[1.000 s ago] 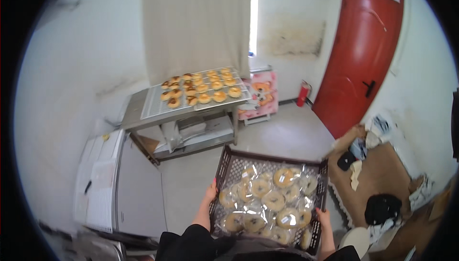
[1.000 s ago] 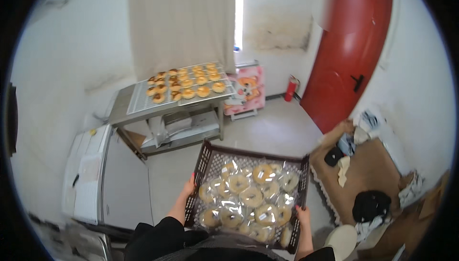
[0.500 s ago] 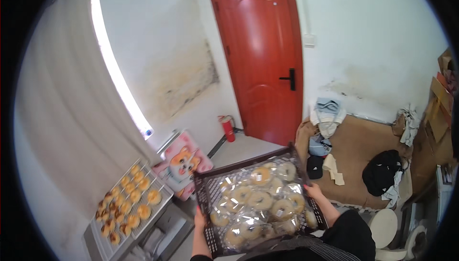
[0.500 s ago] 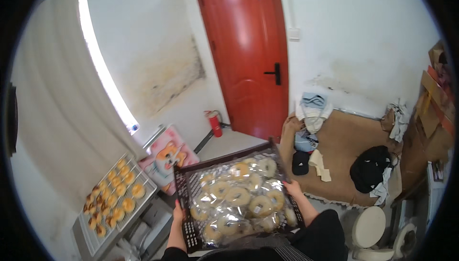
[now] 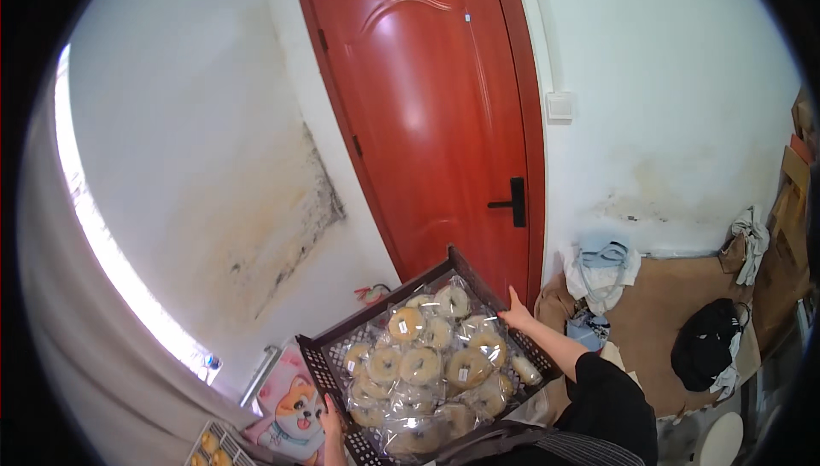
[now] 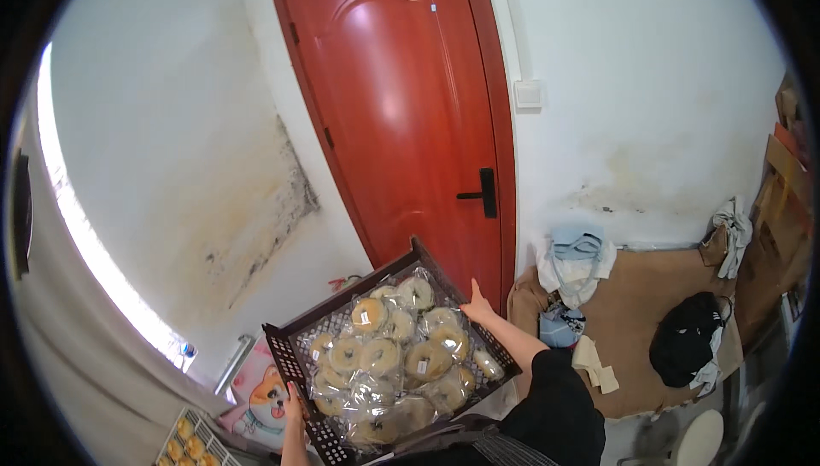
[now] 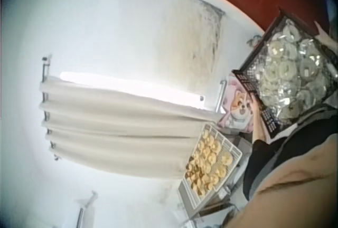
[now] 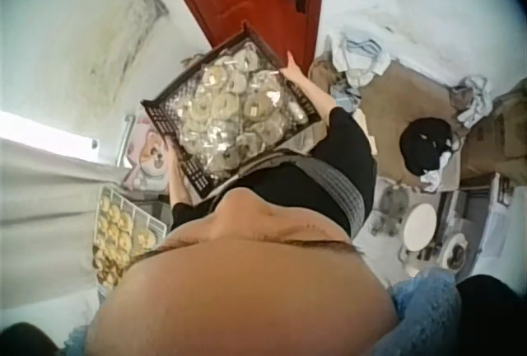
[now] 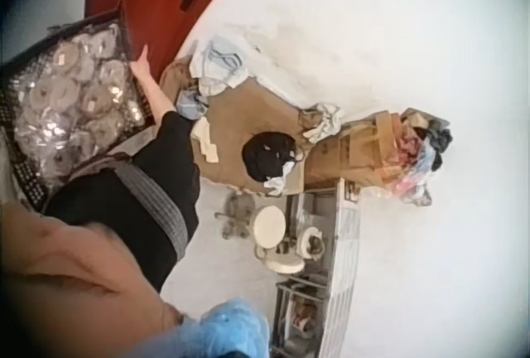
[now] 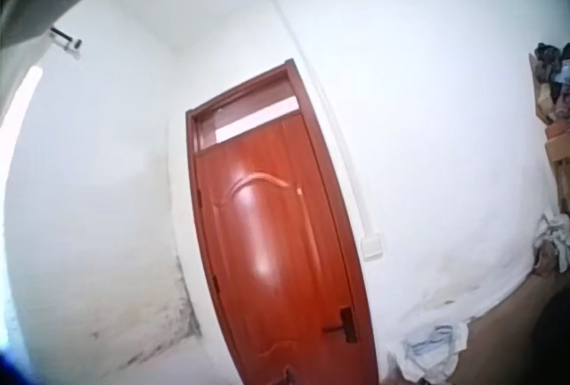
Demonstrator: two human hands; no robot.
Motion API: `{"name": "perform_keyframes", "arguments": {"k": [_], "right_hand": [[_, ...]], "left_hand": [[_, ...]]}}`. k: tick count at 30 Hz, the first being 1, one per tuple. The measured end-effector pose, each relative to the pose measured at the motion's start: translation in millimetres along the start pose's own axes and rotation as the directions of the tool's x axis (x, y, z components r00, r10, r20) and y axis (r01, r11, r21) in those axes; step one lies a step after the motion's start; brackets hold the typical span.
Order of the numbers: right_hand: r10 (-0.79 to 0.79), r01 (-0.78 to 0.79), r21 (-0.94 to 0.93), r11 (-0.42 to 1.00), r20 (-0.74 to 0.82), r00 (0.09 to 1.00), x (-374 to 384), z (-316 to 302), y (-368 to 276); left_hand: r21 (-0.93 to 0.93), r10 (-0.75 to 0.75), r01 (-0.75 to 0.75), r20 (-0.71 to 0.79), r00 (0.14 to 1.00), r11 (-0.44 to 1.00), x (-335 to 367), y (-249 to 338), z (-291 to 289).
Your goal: The person picks up round bread rolls from a wire cooling rack and places them into clear plastic bags. After packaging several rolls, the person carries a crate filled with the packaged bread through a doorway into a storage area. The person then arranges the packaged bread on a shelf alongside other baked goods.
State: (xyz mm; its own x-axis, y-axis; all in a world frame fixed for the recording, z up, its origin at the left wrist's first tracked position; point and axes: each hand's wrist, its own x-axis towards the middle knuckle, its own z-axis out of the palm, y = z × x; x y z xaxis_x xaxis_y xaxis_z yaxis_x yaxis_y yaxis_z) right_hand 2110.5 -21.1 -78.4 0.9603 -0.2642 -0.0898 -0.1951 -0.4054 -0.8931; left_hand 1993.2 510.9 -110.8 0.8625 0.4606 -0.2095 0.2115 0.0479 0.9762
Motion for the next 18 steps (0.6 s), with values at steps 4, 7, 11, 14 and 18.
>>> {"name": "perform_keyframes", "arguments": {"k": [4,7,11,14,18], "right_hand": [[0.045,-0.046,0.035,0.998,0.033,0.998,149,-38,-43],[0.001,0.000,-0.068,0.998,0.018,1.000,250,-47,-56],[0.095,-0.098,-0.280,0.955,-0.025,0.995,325,-67,-117],[0.086,-0.121,-0.491,0.862,-0.093,0.992,368,-61,-96],[0.125,-0.166,-0.638,0.752,-0.110,0.986,381,-40,-103]], "left_hand": [[-0.058,0.038,-0.031,0.112,0.993,0.998,63,90,104],[-0.117,0.032,-0.001,0.270,0.962,0.993,92,105,149],[-0.179,-0.105,0.151,0.247,0.963,0.972,80,157,215],[-0.218,-0.124,0.170,0.211,0.970,0.961,83,157,256],[-0.277,-0.302,0.331,0.142,0.943,0.902,115,137,264]]}}
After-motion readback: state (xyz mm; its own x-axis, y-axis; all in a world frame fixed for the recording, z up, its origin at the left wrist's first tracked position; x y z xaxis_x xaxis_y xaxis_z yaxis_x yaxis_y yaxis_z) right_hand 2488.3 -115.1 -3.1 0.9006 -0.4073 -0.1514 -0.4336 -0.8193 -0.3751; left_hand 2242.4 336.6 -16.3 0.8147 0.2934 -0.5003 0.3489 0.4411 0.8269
